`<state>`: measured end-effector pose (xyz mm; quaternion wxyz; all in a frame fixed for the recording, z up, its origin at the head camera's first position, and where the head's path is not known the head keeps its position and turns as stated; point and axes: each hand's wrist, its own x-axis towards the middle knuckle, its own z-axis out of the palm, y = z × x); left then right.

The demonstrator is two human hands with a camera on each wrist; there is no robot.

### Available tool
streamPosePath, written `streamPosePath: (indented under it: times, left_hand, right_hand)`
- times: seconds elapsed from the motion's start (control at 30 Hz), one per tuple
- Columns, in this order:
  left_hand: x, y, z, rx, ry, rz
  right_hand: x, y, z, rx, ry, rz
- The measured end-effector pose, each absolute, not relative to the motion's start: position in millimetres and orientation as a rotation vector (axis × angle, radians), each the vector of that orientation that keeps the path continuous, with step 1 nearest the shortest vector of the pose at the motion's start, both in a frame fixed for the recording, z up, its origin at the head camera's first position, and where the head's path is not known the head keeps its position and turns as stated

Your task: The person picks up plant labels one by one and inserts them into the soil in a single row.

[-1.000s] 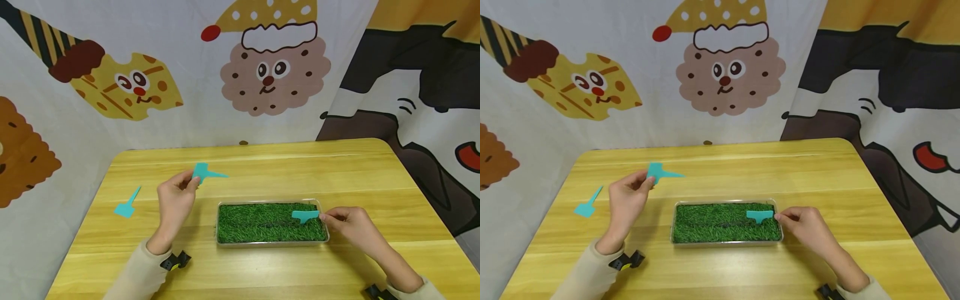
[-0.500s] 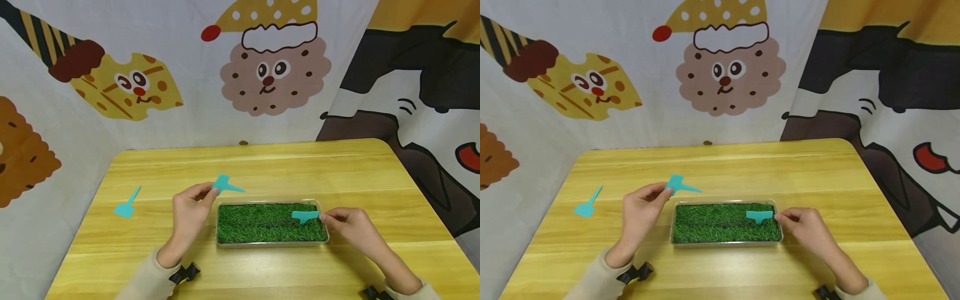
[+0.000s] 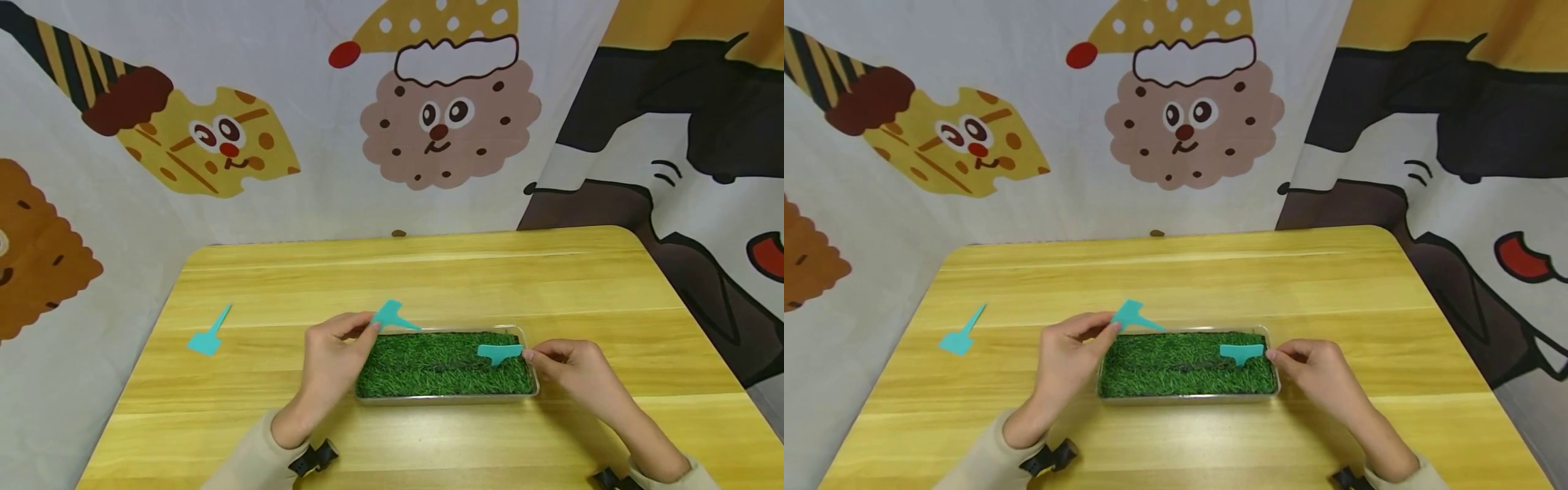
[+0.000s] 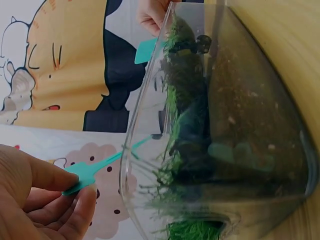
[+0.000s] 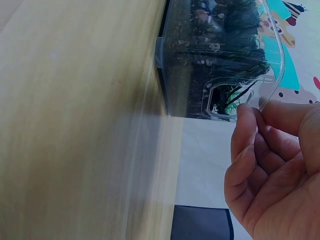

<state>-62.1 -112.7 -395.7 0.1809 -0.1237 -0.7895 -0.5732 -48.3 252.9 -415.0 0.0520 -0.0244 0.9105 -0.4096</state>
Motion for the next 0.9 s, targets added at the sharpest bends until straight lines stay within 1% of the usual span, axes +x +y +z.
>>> streamPosePath:
  times: [0.9]
  left_hand:
    - [-52.3, -87.7, -392.9, -0.465, -2.425, -1.728]
  right_hand:
    - [-48.1, 253.0, -417.5, -0.042, 2.779, -1.237]
